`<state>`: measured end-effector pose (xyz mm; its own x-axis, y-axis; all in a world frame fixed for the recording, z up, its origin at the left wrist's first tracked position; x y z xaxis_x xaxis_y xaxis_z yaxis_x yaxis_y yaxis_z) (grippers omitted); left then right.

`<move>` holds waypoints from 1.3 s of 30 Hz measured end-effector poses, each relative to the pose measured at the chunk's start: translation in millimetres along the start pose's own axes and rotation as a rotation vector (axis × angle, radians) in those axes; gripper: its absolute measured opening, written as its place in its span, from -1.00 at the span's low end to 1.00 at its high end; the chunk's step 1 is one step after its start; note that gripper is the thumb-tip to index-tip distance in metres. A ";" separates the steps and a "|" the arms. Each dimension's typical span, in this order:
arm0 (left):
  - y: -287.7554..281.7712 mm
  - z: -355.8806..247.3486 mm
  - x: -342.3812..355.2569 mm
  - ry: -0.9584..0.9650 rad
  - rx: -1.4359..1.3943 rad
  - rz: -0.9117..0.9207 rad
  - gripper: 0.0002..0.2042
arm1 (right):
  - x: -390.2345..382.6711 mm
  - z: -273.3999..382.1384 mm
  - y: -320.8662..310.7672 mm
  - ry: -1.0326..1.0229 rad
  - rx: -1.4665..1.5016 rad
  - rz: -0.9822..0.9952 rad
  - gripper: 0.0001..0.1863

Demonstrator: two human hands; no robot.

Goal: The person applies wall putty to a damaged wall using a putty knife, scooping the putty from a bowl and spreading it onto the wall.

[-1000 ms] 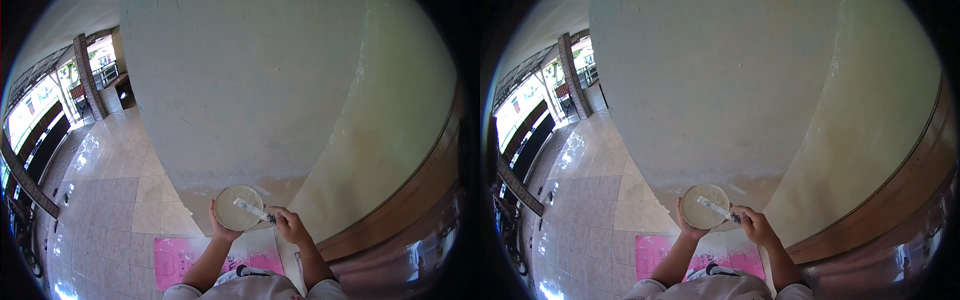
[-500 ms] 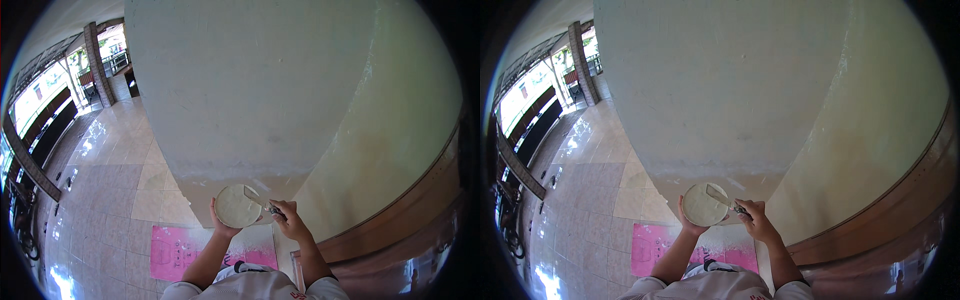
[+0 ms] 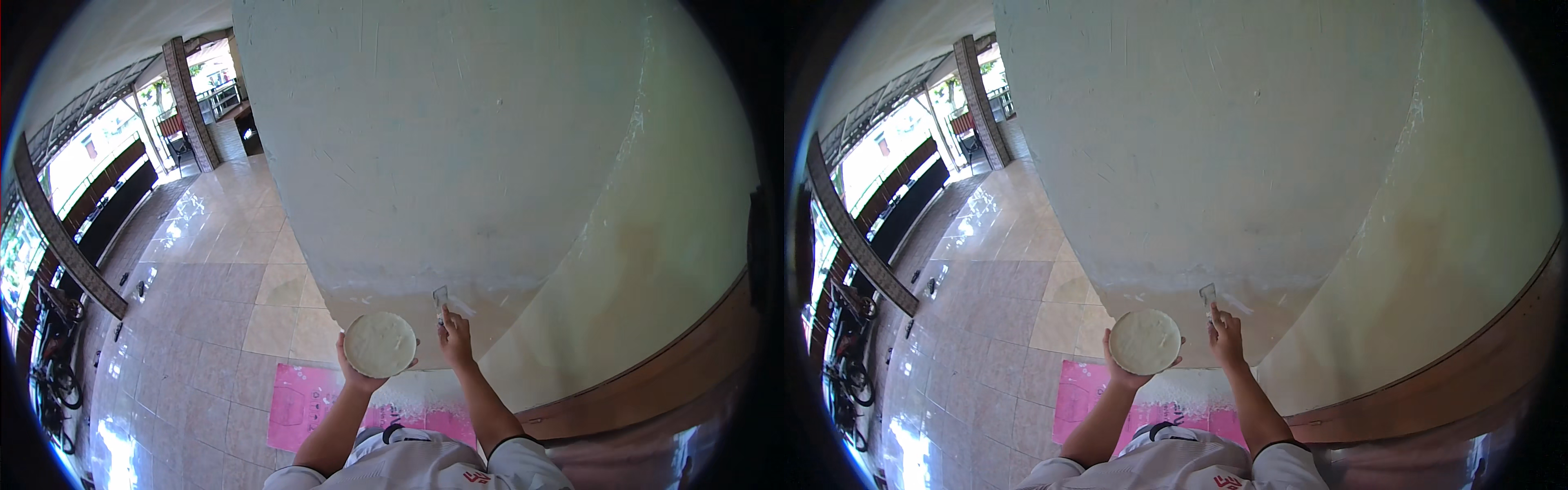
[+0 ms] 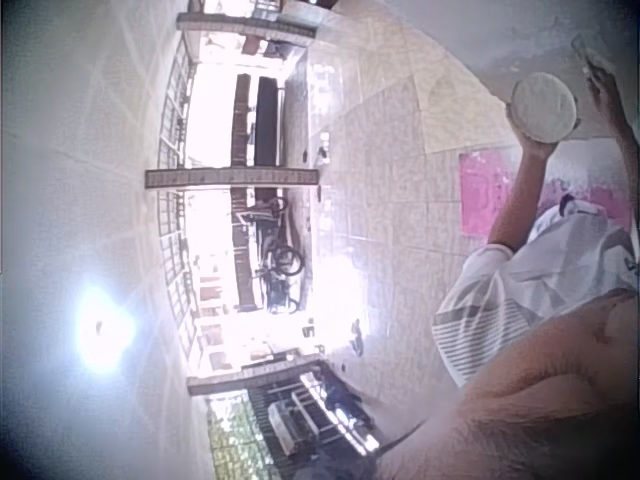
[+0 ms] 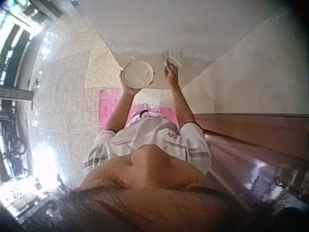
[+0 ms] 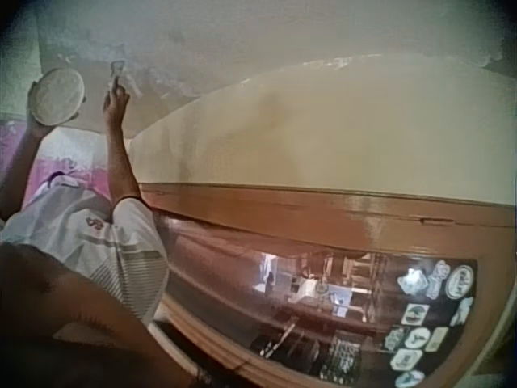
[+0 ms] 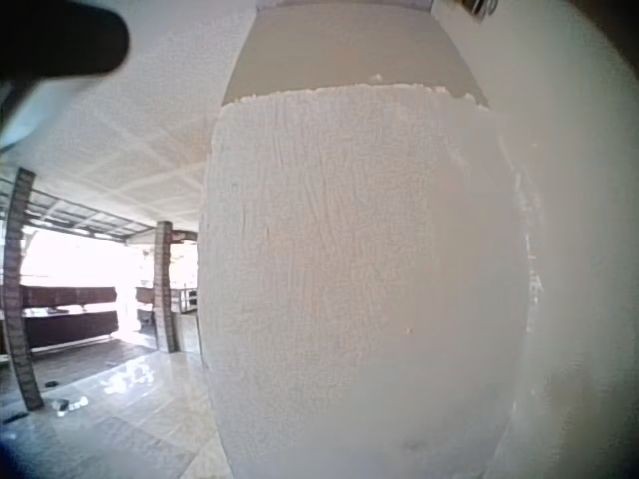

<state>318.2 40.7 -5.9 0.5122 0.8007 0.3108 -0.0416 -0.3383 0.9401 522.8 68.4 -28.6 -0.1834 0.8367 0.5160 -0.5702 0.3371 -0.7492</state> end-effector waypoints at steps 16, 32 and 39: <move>22.5 -128.6 -28.5 -0.034 0.154 0.033 0.03 | 13.5 -53.6 87.3 0.292 -0.163 -0.137 -0.15; -1.3 -178.8 -52.8 -0.039 0.067 0.029 0.02 | 22.9 -36.3 71.4 0.399 -0.151 -0.268 -0.17; -3.5 -175.1 -45.1 -0.083 -0.002 0.044 0.02 | 5.3 -51.2 80.1 0.474 -0.238 -0.198 -0.14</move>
<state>145.1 92.3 1.4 0.5793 0.7412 0.3393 -0.0677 -0.3710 0.9261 517.2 122.0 -107.1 0.3195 0.8314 0.4546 -0.3505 0.5494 -0.7585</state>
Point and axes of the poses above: each hand's wrist, its own x-axis towards the middle knuckle, its own y-axis out of the palm, z = x × y, the point moved 9 cm from there along x, towards the middle knuckle, and after that the axes turned 15 degrees about z, right-handed, at the moved point
